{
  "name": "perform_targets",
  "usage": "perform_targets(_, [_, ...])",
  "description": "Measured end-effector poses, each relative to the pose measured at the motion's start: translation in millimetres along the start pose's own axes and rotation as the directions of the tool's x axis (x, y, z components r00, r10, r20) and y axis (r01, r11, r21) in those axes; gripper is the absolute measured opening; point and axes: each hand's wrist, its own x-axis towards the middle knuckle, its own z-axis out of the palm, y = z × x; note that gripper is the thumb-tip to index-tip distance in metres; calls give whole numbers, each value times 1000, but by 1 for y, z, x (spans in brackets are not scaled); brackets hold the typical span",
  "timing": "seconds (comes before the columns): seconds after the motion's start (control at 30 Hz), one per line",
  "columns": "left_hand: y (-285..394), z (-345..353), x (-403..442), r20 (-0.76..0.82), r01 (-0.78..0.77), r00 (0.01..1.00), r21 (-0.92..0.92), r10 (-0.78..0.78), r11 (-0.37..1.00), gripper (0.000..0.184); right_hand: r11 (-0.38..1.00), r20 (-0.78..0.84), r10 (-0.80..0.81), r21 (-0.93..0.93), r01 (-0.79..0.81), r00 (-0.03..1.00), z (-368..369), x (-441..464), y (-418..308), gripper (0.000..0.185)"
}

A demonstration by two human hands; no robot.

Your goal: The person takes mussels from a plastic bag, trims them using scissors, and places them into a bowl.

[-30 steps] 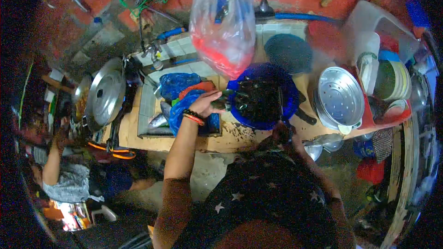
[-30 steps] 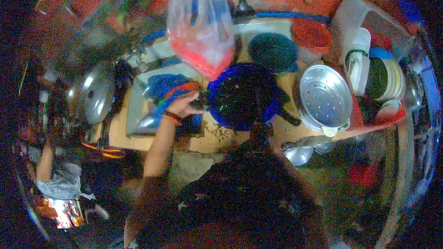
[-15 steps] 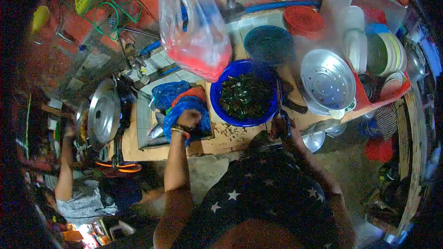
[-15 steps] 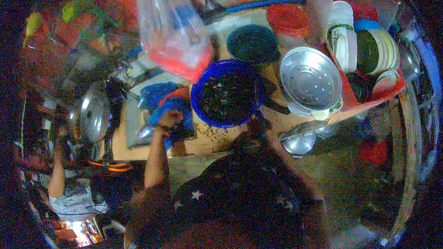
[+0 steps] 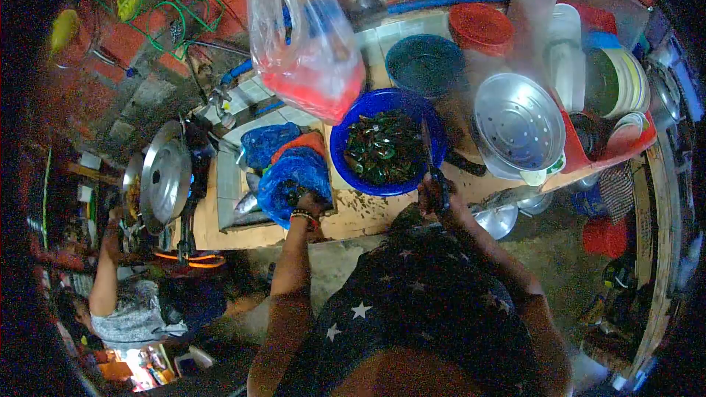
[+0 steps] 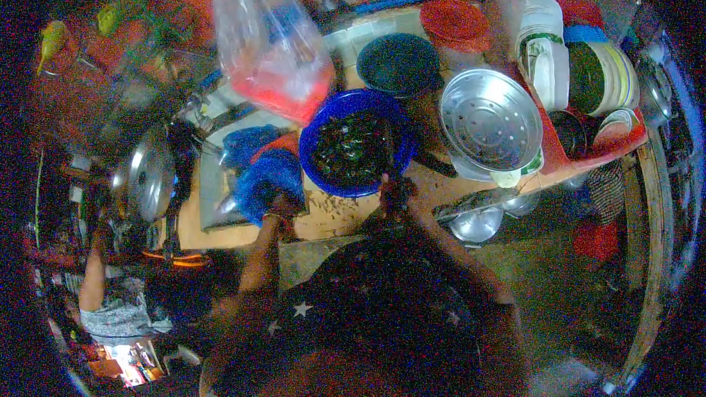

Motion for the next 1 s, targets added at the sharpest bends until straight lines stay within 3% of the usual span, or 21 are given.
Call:
perform_targets(0.1, [-2,2,2,-42,1,999,14,0,1000,28,987,-34,28,-159,-33,999,6,-4,-7,35])
perform_targets(0.17, [-7,5,5,-74,-4,997,24,6,1000,30,993,26,68,92,-71,997,-5,11,10,35])
perform_targets(0.2, [-9,6,5,-93,-12,996,30,15,999,30,994,27,66,91,-68,997,-7,12,12,35])
perform_targets(0.27, [-14,6,5,-137,-33,990,41,38,999,32,983,-75,24,-180,-37,997,-5,10,9,35])
perform_targets(0.37, [-19,0,6,-187,-72,979,46,79,996,34,998,-54,-63,-25,62,997,5,4,0,35])
perform_targets(0.4, [-21,-5,7,-158,-69,985,14,71,997,34,998,-52,-63,-25,62,997,2,5,0,35])
perform_targets(0.47, [-21,-10,8,-62,-43,997,-68,39,997,34,985,-101,79,-145,-93,992,-6,8,2,36])
perform_targets(0.6, [-10,-9,5,74,11,997,-134,-1,991,33,990,-27,45,-133,-49,999,-8,8,-2,38])
perform_targets(0.67, [-3,-2,3,94,25,995,-124,-14,992,33,982,8,58,178,-58,998,-9,9,2,40])
perform_targets(0.7, [-1,0,3,103,38,994,-127,-25,991,33,982,8,59,176,-60,998,-9,9,3,40])
perform_targets(0.8, [-3,-1,10,142,91,988,-168,-67,982,32,993,12,30,110,-31,999,-5,10,3,40])
perform_targets(0.87, [-4,-5,10,188,142,977,-224,-100,964,32,988,-16,-14,-154,12,1000,3,5,-7,40])
perform_targets(1.0, [-3,-15,5,310,310,933,-434,-182,846,32,985,-9,-159,-62,158,987,15,-4,-15,41])
